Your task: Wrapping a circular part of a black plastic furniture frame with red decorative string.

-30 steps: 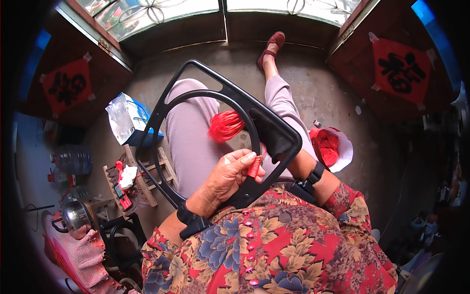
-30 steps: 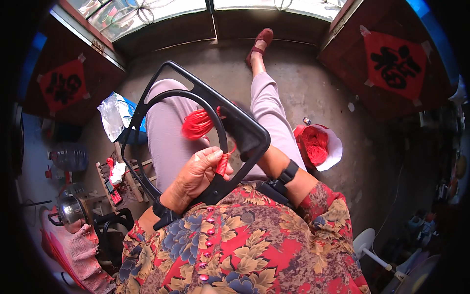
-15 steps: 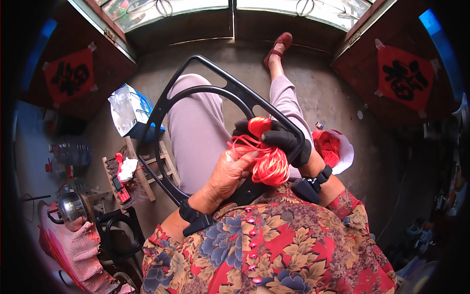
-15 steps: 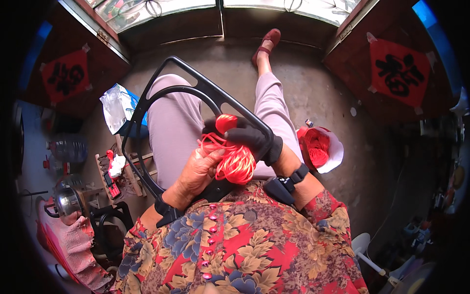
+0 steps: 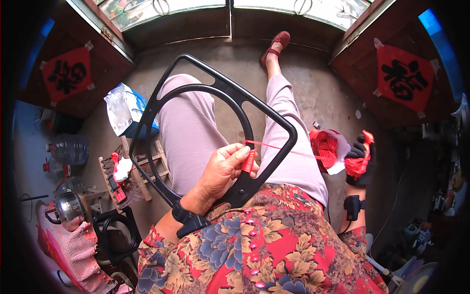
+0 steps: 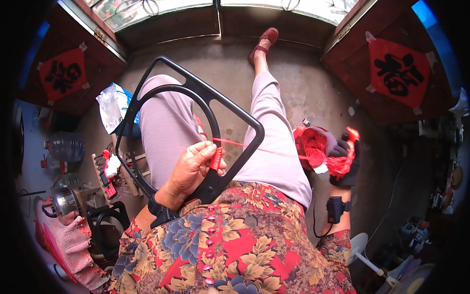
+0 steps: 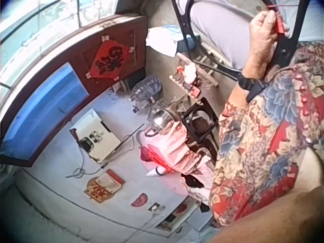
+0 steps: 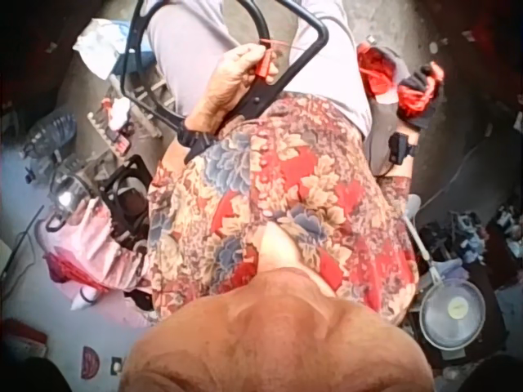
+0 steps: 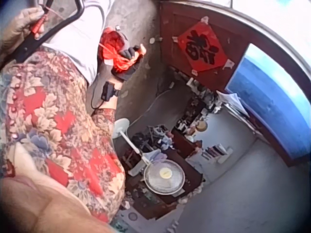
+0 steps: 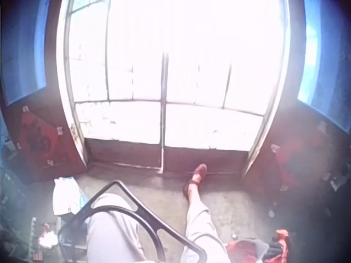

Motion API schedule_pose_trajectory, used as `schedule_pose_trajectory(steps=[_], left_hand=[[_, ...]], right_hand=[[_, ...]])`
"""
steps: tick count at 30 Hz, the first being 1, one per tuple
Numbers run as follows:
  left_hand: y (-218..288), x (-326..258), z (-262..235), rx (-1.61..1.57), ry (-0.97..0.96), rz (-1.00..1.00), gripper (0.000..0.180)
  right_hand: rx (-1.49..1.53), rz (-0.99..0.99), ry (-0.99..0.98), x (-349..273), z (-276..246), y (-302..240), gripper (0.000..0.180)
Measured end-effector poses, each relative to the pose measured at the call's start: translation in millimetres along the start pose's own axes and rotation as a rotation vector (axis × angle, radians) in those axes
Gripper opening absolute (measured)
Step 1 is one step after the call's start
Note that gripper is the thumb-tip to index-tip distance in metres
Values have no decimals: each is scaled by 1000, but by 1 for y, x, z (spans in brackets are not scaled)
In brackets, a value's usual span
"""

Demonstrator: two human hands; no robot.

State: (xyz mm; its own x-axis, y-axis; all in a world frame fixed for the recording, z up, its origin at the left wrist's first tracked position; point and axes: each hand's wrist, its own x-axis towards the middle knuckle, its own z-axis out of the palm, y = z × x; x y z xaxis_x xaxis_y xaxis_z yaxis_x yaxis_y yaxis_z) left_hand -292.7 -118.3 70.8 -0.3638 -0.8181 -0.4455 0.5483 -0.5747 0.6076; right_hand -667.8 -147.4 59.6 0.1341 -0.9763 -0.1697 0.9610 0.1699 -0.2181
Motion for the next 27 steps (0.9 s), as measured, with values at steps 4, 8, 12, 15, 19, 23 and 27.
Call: schedule_pose_trajectory(steps=[4,8,12,15,19,23,27], left_hand=[[0,-1,-1,16,10,15,21],[5,-3,6,-61,-1,31,19],[2,3,5,-21,-5,61,14],[0,1,2,-28,10,42,11],[-1,3,6,-57,-21,-38,11],[-2,4,6,-123,-53,-132,12],[-10,3,-3,-137,-69,-168,24]], right_hand=[[-164,-55,37,-19,-27,-42,28],[-565,-149,400,-7,-21,-21,30],[-923,-102,350,11,-26,-10,35],[-1580,-158,231,43,2,55,35],[-1367,-219,15,83,27,141,30],[-499,126,-266,82,46,203,33],[-1382,-158,-618,47,79,198,41]])
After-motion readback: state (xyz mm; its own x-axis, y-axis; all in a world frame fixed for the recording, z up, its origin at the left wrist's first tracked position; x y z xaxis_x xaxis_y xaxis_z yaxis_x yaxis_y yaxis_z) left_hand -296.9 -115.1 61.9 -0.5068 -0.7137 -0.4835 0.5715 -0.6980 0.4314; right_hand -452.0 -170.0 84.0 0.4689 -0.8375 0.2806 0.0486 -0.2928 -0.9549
